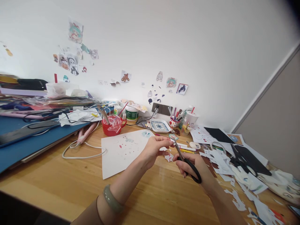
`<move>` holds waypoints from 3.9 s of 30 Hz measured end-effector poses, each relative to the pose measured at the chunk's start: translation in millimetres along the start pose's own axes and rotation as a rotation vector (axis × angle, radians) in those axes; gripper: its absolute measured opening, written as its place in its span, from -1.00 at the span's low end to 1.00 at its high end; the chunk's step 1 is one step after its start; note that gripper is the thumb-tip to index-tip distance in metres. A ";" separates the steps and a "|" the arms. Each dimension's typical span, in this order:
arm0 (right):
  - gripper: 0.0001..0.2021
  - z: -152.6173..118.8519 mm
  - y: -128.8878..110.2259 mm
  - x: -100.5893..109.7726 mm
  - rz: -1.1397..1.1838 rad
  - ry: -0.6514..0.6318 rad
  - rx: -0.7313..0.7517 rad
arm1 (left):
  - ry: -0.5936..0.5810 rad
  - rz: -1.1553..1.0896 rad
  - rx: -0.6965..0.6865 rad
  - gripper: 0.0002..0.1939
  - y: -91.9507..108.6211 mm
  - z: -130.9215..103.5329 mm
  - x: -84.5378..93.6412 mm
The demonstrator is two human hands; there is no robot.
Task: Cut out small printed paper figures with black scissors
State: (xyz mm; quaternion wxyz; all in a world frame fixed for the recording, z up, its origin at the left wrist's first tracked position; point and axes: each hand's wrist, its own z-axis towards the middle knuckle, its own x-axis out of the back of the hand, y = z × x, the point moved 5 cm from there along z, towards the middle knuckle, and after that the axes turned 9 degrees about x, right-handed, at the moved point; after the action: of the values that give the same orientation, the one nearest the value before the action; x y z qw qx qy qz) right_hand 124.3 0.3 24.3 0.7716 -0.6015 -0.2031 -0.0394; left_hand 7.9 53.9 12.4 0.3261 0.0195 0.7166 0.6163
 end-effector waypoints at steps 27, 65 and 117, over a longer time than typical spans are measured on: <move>-0.81 -1.1 -1.5 -0.6 -0.028 0.016 -0.030 | -0.035 -0.003 0.005 -0.79 -3.6 1.5 -1.0; -0.79 -2.9 -9.5 -0.4 -0.024 0.068 -0.016 | -0.044 -0.026 0.035 -0.75 -3.4 -0.6 -2.9; -0.85 0.3 2.4 3.5 -0.076 0.036 0.024 | -0.117 0.034 0.050 -0.79 -6.1 -1.2 -8.2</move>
State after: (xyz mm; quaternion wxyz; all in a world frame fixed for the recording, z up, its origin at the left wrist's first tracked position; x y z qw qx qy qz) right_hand 128.2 1.9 23.4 0.7803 -0.5831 -0.2126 -0.0770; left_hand 16.0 47.8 10.6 0.3564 0.0758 0.7111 0.6013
